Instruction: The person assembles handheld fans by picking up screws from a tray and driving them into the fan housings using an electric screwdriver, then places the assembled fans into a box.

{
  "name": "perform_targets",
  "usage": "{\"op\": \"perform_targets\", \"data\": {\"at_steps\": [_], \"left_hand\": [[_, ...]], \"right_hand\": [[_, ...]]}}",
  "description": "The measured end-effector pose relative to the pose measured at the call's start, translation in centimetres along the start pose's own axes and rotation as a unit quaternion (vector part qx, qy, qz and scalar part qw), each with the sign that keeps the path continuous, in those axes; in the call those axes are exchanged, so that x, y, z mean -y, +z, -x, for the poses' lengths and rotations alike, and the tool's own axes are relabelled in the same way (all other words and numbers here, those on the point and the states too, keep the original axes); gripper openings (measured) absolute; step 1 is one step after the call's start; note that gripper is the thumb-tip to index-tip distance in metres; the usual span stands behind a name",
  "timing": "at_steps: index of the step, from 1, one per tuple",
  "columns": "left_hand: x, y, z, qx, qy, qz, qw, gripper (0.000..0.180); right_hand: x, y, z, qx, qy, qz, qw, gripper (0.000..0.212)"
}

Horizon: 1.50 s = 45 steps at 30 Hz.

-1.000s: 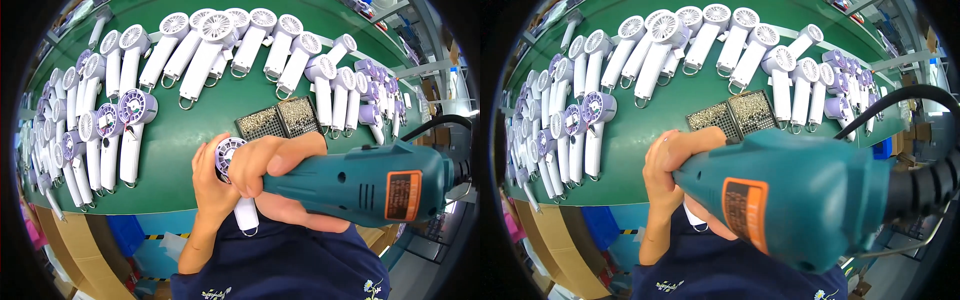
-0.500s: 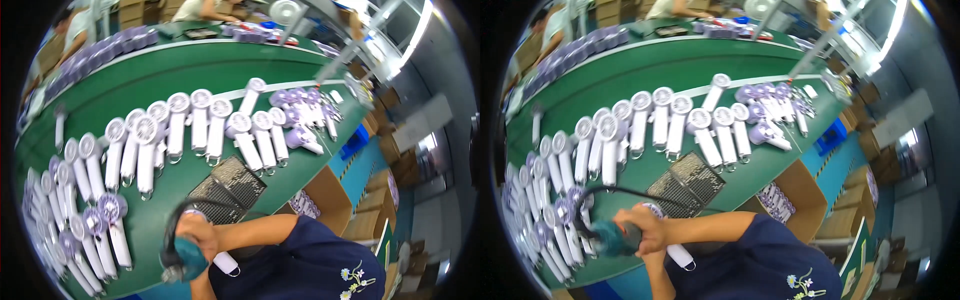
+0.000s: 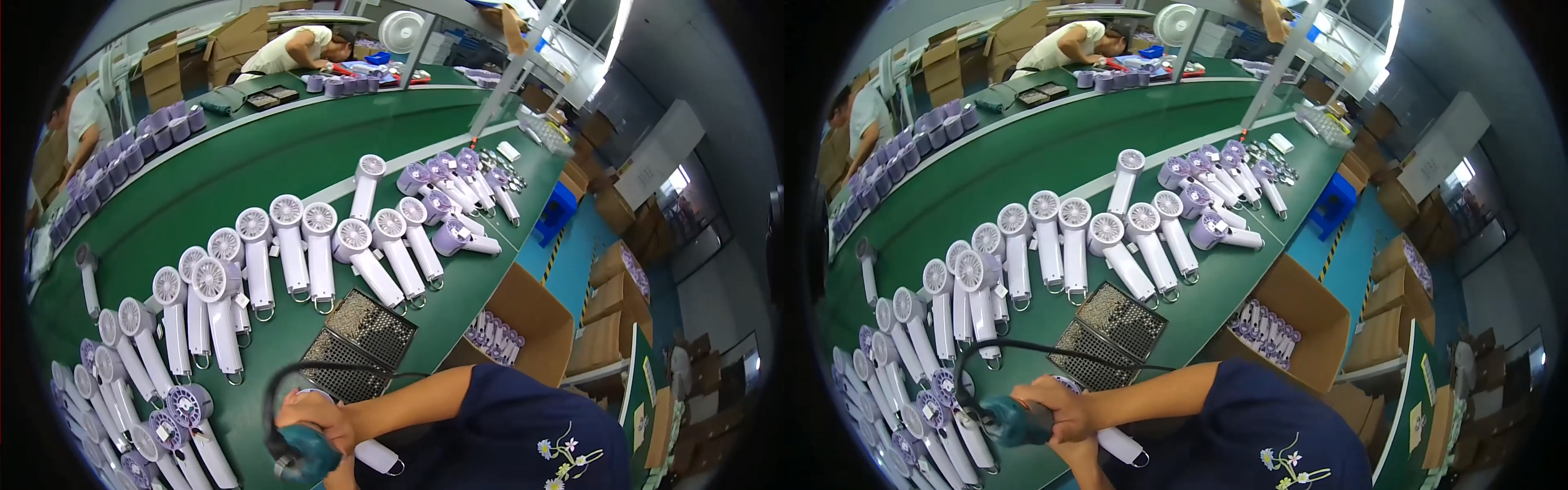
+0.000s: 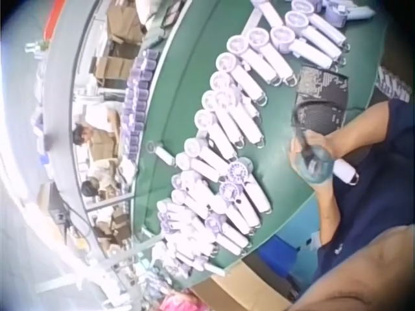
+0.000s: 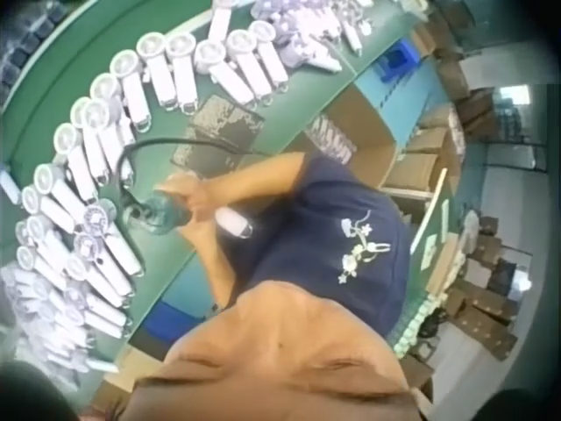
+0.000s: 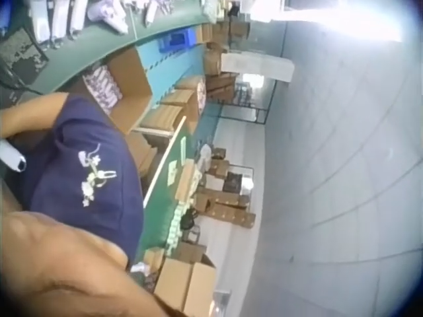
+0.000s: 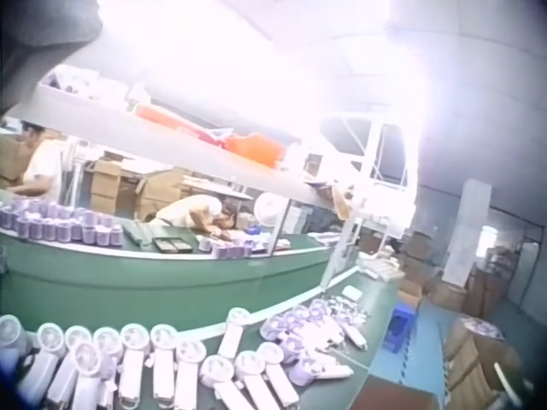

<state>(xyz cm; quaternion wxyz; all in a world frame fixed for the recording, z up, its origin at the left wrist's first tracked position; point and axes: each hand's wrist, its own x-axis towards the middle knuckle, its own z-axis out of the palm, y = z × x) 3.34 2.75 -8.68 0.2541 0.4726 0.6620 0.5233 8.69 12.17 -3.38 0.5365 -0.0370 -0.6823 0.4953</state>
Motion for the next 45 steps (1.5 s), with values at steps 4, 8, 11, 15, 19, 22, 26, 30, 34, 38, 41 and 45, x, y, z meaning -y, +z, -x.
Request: {"op": "perform_targets", "data": {"at_steps": [4,8,11,15,19,22,26,30,34,38,41,45], "left_hand": [[0.2,0.1,-0.2,0.006,-0.001,0.061,0.998,0.050],[-0.2,0.9,-0.5,0.004,-0.056,0.134,0.989,0.048],[-2.2,-0.2,-1.0,0.004,-0.085,0.065,0.994,0.055],[-3.2,0.3,-1.1,-0.033,-0.052,-0.016,0.998,0.061],[-2.4,-0.2,-2.0,-0.013,0.029,0.047,0.998,0.052],[-5.9,-0.7,-1.4,-0.065,0.040,0.029,0.997,0.062],[-10.6,-0.3,-2.0,-0.090,0.111,0.081,0.986,0.062],[-17.4,7.4,-4.0,0.011,0.169,0.072,0.983,0.058],[-20.3,17.1,-5.1,0.111,0.214,0.099,0.966,0.063],[-21.6,27.0,-3.7,0.195,0.222,0.154,0.943,0.065],[-22.2,29.7,-2.6,0.295,0.212,0.184,0.913,0.095],[-22.1,24.6,-1.0,0.378,0.267,0.135,0.876,0.099]], "right_hand": [[1.3,0.1,-1.2,-0.018,-0.016,-0.022,0.999,0.069],[1.5,0.6,-1.6,-0.047,-0.002,-0.001,0.999,0.068],[2.5,1.1,-1.7,-0.028,0.011,-0.017,0.999,0.067],[2.7,0.3,-2.0,-0.012,0.024,0.008,1.000,0.069],[6.2,-1.1,-2.9,-0.111,0.063,-0.240,0.962,0.066],[10.3,-6.2,-1.3,-0.164,-0.022,-0.285,0.944,0.079],[14.5,-12.1,6.1,-0.201,-0.004,-0.078,0.976,0.070],[15.9,-12.9,15.0,-0.292,0.167,0.001,0.942,0.066],[18.4,-13.1,15.4,-0.502,0.227,0.010,0.834,0.051],[20.9,-17.8,15.9,-0.616,0.213,0.000,0.759,0.039],[22.6,-20.6,17.1,-0.665,0.188,-0.007,0.723,0.038],[24.0,-27.6,19.2,-0.706,0.160,0.078,0.685,0.044]]}}
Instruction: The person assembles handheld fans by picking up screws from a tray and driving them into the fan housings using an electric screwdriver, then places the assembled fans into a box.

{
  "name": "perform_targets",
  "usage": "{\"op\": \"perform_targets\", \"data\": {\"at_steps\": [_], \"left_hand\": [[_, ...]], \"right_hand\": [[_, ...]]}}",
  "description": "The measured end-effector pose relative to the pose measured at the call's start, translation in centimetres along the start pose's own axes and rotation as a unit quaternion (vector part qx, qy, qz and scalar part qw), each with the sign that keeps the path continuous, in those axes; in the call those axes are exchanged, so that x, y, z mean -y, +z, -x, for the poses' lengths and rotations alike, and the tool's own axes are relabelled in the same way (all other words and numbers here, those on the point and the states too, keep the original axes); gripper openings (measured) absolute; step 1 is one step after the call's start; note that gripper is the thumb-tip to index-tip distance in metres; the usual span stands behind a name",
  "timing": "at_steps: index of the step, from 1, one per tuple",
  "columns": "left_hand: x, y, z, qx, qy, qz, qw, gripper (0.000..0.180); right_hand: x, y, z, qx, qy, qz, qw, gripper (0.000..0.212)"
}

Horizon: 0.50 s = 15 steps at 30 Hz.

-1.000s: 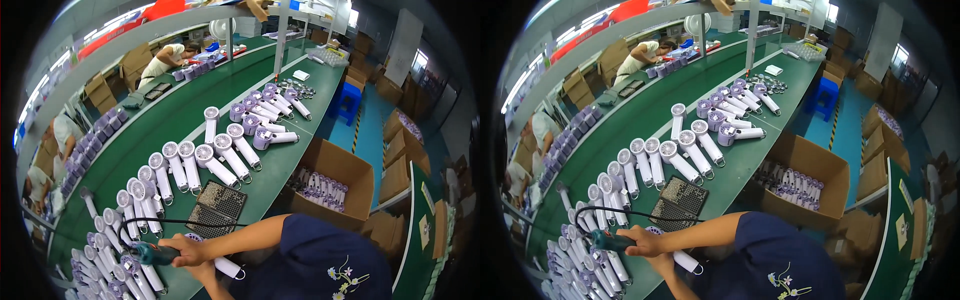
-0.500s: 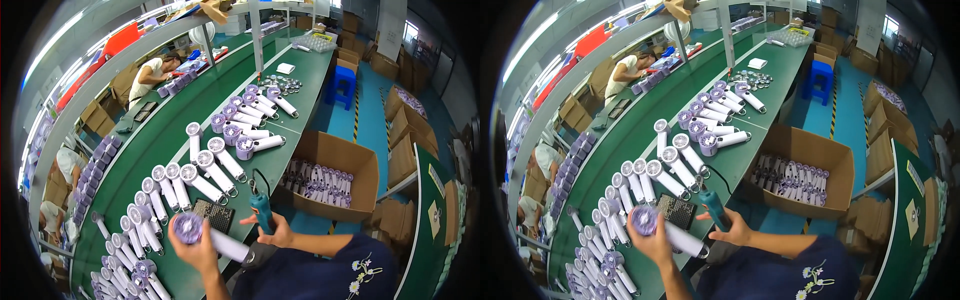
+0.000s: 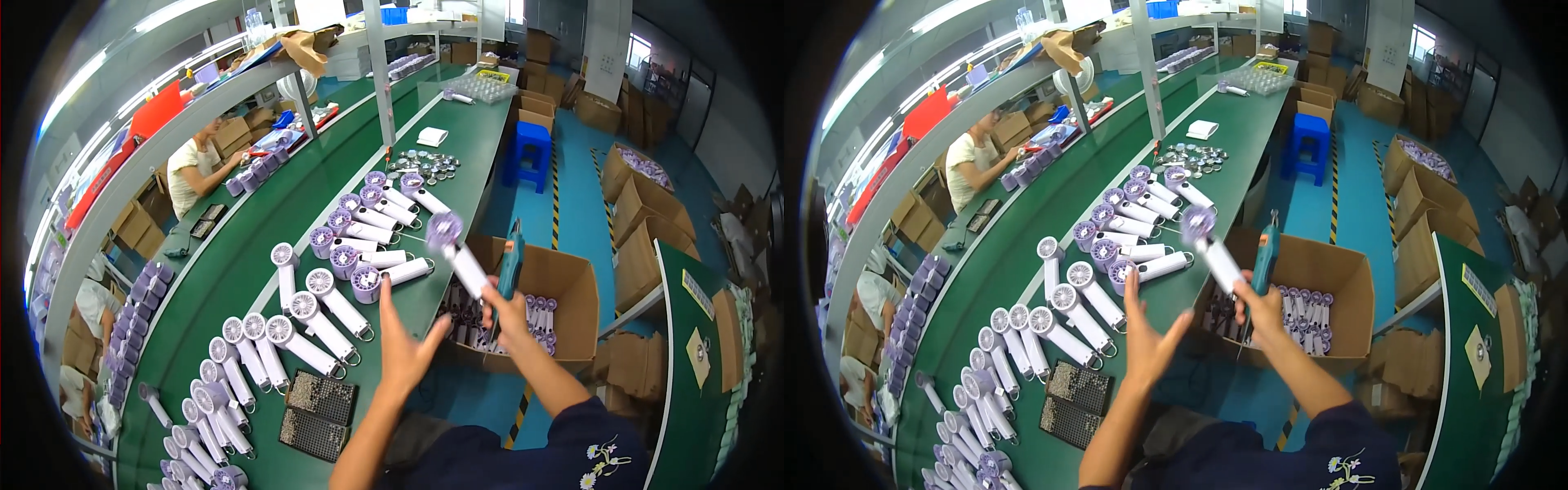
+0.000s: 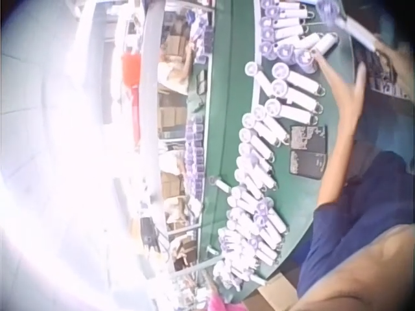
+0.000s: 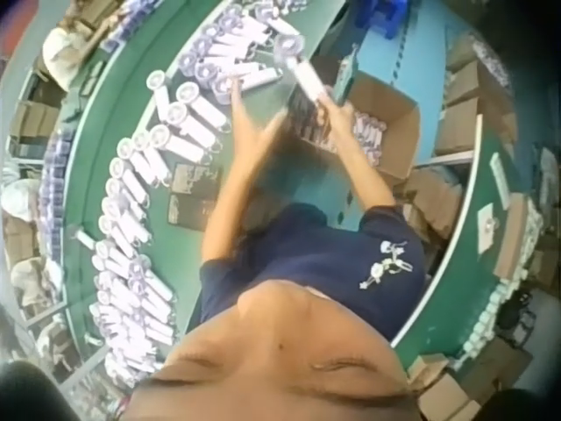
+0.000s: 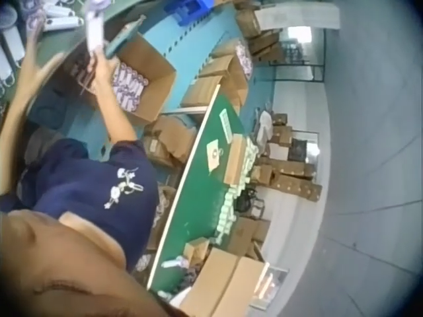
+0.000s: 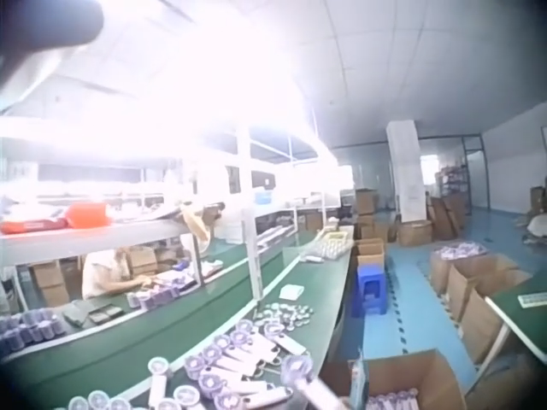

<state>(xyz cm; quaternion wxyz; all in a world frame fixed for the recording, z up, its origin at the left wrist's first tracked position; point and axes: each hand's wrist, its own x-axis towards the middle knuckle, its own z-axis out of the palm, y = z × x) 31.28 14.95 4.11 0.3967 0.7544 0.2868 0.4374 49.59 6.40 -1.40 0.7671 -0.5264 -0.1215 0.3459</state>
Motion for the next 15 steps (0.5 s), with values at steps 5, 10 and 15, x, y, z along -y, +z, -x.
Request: {"op": "perform_targets", "data": {"at_steps": [5,10,15], "left_hand": [[-0.1,-9.0,10.5,-0.009,-0.071,0.063,0.995,0.058],[1.5,-17.5,22.0,-0.299,-0.129,0.025,0.945,0.032],[0.1,-20.0,23.8,-0.369,-0.161,-0.076,0.912,0.014]], "right_hand": [[1.9,-0.4,-13.7,-0.020,-0.073,0.053,0.996,0.037],[-2.3,0.3,-27.3,0.013,0.011,0.187,0.982,0.034],[1.4,-9.7,-37.2,0.095,0.082,0.177,0.976,0.019]]}}
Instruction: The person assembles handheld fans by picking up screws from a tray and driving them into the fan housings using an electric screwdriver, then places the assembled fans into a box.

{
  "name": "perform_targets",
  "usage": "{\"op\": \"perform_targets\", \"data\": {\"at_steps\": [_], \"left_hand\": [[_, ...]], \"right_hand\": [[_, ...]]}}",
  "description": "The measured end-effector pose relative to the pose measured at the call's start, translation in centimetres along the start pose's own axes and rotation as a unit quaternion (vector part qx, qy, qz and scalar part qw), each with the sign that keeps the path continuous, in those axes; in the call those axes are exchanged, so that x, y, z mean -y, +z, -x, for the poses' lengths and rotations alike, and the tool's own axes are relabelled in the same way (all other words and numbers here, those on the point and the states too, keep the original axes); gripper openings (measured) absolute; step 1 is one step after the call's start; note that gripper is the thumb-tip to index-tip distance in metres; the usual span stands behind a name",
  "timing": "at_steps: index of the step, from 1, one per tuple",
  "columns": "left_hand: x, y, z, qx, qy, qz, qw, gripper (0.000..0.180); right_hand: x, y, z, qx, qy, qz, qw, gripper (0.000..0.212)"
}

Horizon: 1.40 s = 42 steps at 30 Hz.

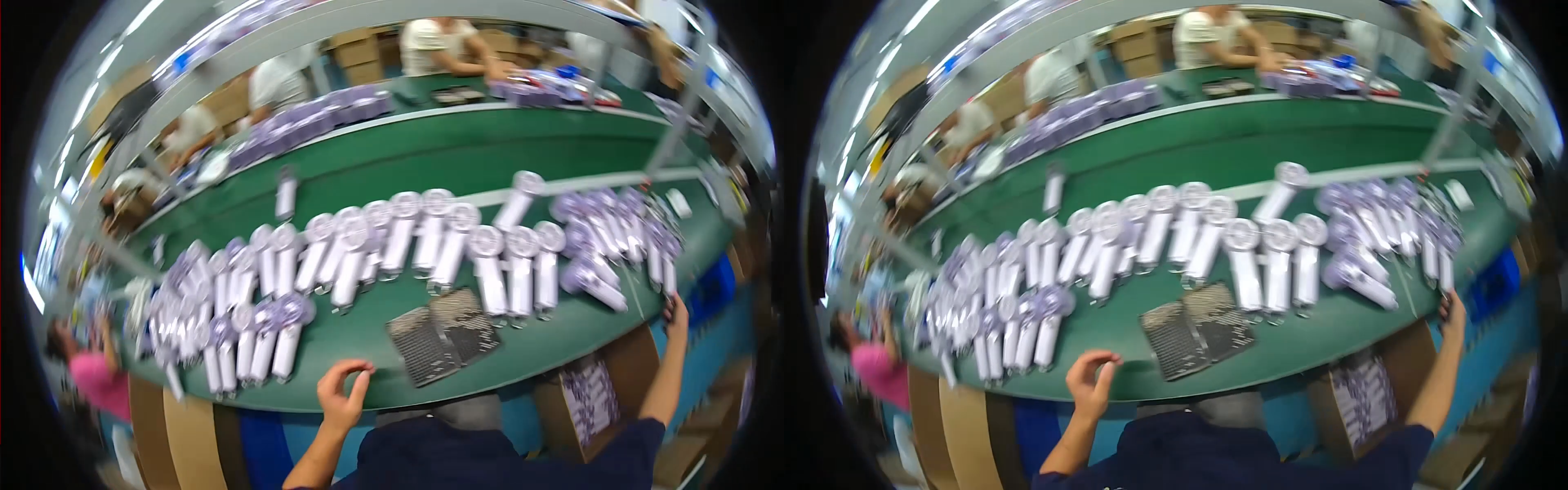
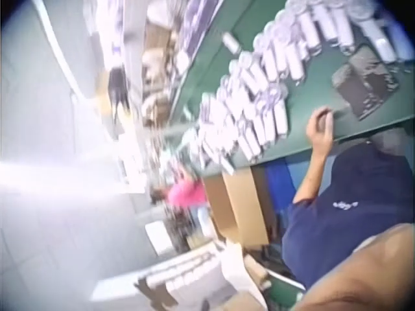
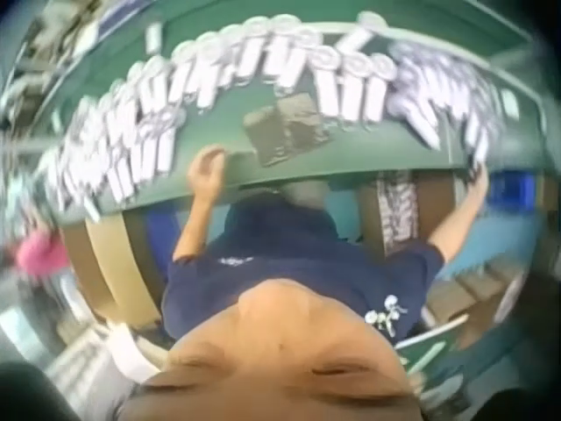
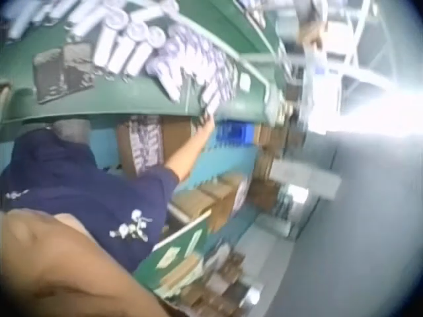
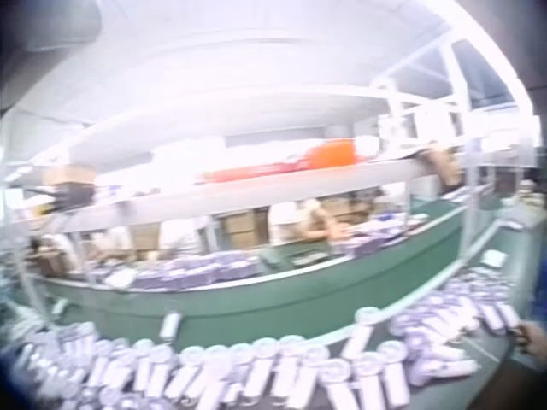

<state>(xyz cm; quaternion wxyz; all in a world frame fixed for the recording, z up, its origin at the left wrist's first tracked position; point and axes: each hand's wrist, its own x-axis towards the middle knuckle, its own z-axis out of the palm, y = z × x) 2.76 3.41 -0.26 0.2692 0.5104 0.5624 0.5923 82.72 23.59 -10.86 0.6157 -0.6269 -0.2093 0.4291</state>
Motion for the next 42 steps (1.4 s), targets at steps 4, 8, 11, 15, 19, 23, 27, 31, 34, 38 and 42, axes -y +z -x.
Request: {"op": "perform_targets", "data": {"at_steps": [4,8,11,15,19,23,27,31,34,38,42], "left_hand": [[0.4,-3.6,-2.9,-0.055,0.045,-0.106,0.992,0.014],[2.1,-6.4,-14.0,-0.087,0.102,-0.234,0.963,0.024],[5.6,-9.9,-26.1,-0.068,0.106,-0.391,0.912,0.046],[11.7,-11.9,-38.9,-0.032,-0.033,-0.528,0.848,0.066],[20.6,-14.4,-44.0,-0.003,-0.165,-0.535,0.828,0.074],[24.3,-15.5,-45.7,-0.002,-0.176,-0.537,0.825,0.045],[19.4,-18.9,-46.0,-0.038,-0.158,-0.339,0.927,0.031],[3.2,-12.3,-34.1,0.021,-0.180,0.015,0.983,0.018],[-2.6,-9.1,-21.0,0.086,-0.175,0.047,0.980,0.025],[-2.9,-4.6,-4.4,-0.009,-0.328,0.206,0.922,0.055],[-0.9,-3.0,2.3,-0.039,-0.410,0.354,0.840,0.045]], "right_hand": [[0.5,5.6,-1.6,-0.029,0.010,0.044,0.999,0.022],[0.5,7.6,-1.7,-0.041,0.000,0.092,0.995,0.024],[0.5,9.4,-0.7,-0.068,-0.040,0.111,0.991,0.025],[-0.3,7.9,0.7,-0.174,-0.094,0.114,0.973,0.043],[0.3,8.7,6.2,-0.261,-0.208,0.150,0.931,0.055],[4.0,17.7,20.5,-0.196,-0.264,-0.043,0.943,0.045],[2.7,23.9,30.1,-0.003,-0.327,-0.166,0.930,0.064],[-0.9,32.4,37.2,0.244,-0.342,-0.274,0.865,0.077],[-3.7,38.7,40.1,0.400,-0.267,-0.357,0.801,0.084],[-5.9,43.9,42.4,0.495,-0.247,-0.357,0.753,0.088],[-6.0,45.2,43.4,0.557,-0.223,-0.313,0.736,0.083]]}}
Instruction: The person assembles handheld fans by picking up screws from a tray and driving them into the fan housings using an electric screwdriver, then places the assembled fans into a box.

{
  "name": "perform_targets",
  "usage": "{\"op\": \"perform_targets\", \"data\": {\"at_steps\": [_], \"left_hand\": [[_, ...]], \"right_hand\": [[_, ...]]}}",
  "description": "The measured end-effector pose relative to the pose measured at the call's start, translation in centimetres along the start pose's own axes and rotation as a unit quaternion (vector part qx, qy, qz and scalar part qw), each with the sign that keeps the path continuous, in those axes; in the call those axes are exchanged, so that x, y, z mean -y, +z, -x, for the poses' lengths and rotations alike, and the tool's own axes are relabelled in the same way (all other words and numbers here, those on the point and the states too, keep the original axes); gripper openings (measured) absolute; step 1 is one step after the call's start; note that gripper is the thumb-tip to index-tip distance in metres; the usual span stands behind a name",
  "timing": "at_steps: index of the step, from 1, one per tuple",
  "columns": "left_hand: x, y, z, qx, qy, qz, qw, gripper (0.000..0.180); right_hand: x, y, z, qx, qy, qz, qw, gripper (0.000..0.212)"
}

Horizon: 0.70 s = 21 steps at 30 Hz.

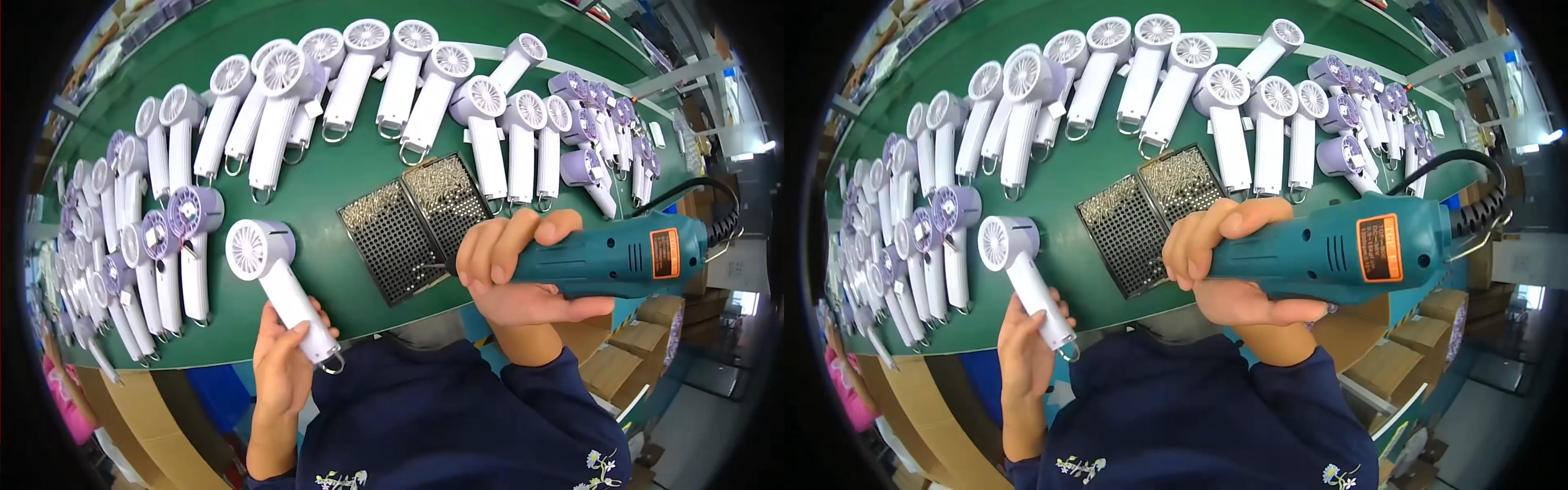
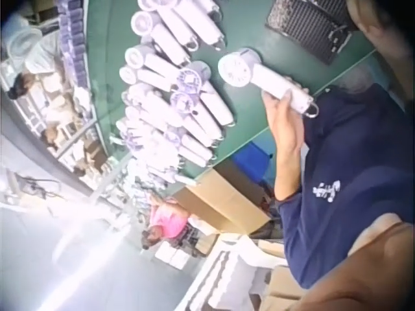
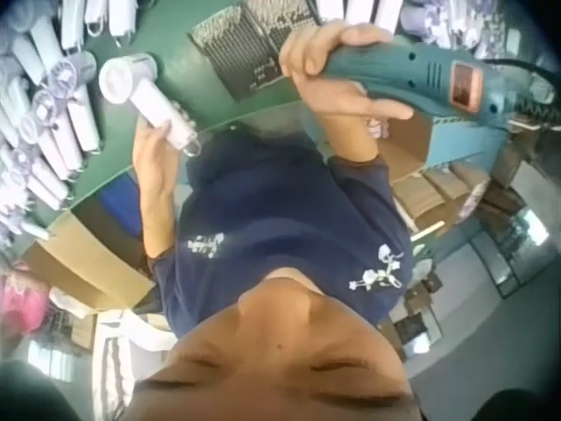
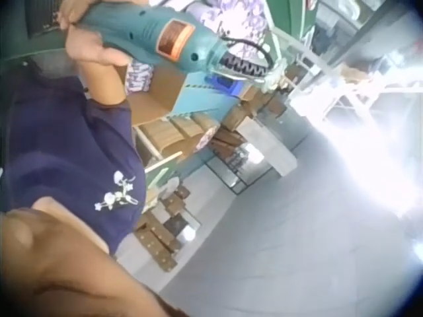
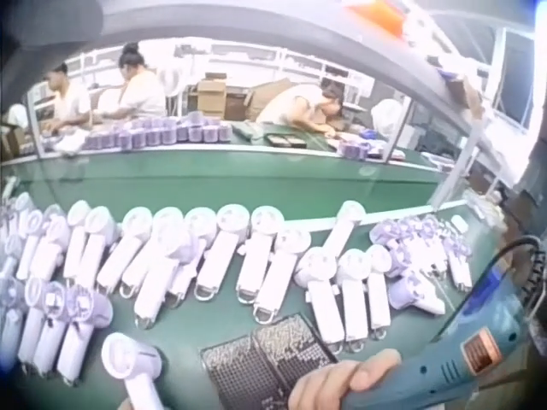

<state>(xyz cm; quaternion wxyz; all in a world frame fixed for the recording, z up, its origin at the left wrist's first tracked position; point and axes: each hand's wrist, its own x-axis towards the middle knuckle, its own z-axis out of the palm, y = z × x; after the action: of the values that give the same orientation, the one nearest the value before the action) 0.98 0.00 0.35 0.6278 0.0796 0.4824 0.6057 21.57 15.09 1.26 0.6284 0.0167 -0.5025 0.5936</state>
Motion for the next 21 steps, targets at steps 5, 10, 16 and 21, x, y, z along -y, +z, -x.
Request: {"op": "perform_targets", "data": {"at_steps": [5,10,16,21], "left_hand": [[0.8,-0.5,-3.0,0.028,0.040,-0.141,0.989,0.050],[0.8,0.7,-4.7,0.028,0.007,-0.140,0.990,0.046],[0.9,0.6,-4.8,0.051,0.004,-0.121,0.991,0.046],[1.0,0.4,-4.7,0.050,0.004,-0.123,0.991,0.048]], "right_hand": [[-1.2,0.1,1.9,-0.015,0.026,0.036,0.999,0.085],[-1.8,-0.1,3.0,-0.032,0.027,0.059,0.997,0.086],[-2.2,-0.4,3.2,-0.030,0.021,0.076,0.996,0.088],[-2.4,-0.3,3.4,-0.019,0.024,0.082,0.996,0.088]]}}
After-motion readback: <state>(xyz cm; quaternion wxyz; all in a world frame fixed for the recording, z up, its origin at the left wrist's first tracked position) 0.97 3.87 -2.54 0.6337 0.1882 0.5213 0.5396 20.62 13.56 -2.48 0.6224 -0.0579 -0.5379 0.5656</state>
